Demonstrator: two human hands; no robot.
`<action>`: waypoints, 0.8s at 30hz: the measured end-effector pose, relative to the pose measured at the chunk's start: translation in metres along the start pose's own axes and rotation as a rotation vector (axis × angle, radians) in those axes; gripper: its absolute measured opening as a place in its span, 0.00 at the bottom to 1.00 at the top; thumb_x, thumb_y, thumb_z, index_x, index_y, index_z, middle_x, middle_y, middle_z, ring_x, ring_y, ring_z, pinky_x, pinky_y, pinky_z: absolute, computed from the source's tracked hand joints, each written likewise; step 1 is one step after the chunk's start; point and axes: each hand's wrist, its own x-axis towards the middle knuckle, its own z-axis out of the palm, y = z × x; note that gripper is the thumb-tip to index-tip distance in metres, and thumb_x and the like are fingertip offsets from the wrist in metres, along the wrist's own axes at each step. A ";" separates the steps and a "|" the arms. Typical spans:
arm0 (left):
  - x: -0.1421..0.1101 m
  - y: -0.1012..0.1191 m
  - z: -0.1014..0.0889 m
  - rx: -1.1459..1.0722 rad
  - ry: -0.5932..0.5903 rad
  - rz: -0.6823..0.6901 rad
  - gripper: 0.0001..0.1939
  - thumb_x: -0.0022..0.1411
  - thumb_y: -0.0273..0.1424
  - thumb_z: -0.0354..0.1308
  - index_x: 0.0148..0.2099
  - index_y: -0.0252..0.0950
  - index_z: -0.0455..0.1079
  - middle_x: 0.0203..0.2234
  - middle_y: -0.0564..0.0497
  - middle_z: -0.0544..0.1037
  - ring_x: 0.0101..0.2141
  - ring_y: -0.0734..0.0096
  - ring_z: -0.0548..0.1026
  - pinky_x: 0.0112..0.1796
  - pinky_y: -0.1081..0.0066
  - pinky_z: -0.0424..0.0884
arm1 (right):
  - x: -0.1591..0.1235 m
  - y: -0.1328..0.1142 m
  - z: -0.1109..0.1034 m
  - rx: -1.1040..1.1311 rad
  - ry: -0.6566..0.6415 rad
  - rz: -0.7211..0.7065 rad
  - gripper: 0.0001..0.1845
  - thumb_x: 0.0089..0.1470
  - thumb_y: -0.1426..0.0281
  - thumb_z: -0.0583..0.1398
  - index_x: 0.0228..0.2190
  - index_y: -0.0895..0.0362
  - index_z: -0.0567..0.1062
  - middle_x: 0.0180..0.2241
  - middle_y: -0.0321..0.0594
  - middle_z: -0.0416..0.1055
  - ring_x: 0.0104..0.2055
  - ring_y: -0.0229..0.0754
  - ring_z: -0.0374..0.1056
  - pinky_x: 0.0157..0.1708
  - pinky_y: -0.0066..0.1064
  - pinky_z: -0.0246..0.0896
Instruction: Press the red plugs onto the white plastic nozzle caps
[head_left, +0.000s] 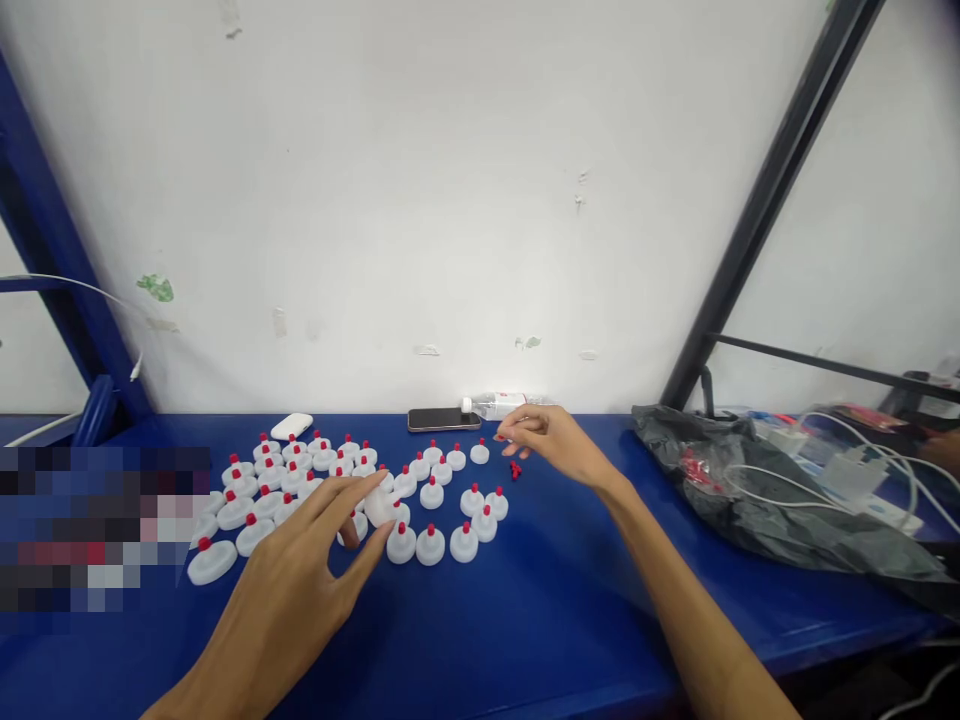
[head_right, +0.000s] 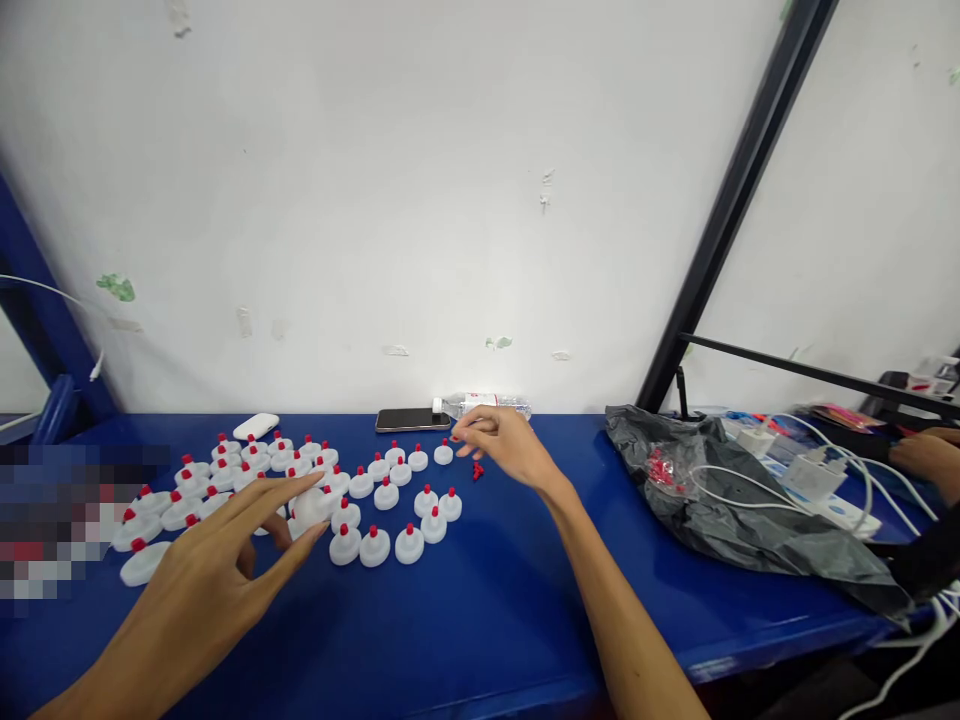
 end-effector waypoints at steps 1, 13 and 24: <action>-0.001 0.000 0.001 -0.007 0.001 0.008 0.17 0.72 0.37 0.54 0.61 0.45 0.68 0.37 0.53 0.78 0.21 0.74 0.71 0.22 0.74 0.68 | -0.001 -0.006 0.007 0.084 -0.022 -0.024 0.16 0.63 0.58 0.63 0.42 0.58 0.78 0.41 0.46 0.82 0.39 0.44 0.80 0.36 0.30 0.73; -0.009 0.002 0.004 -0.053 -0.077 0.032 0.18 0.72 0.35 0.54 0.62 0.46 0.69 0.47 0.51 0.78 0.24 0.77 0.75 0.24 0.76 0.73 | -0.015 -0.035 0.068 0.604 -0.346 -0.064 0.16 0.53 0.60 0.72 0.39 0.57 0.83 0.38 0.44 0.84 0.41 0.46 0.82 0.41 0.35 0.77; -0.014 0.006 0.009 -0.046 -0.057 0.100 0.17 0.74 0.34 0.53 0.62 0.44 0.66 0.49 0.50 0.76 0.24 0.79 0.75 0.25 0.76 0.73 | -0.018 -0.037 0.070 0.566 -0.372 -0.042 0.16 0.53 0.61 0.72 0.40 0.58 0.84 0.34 0.42 0.84 0.38 0.45 0.81 0.36 0.31 0.72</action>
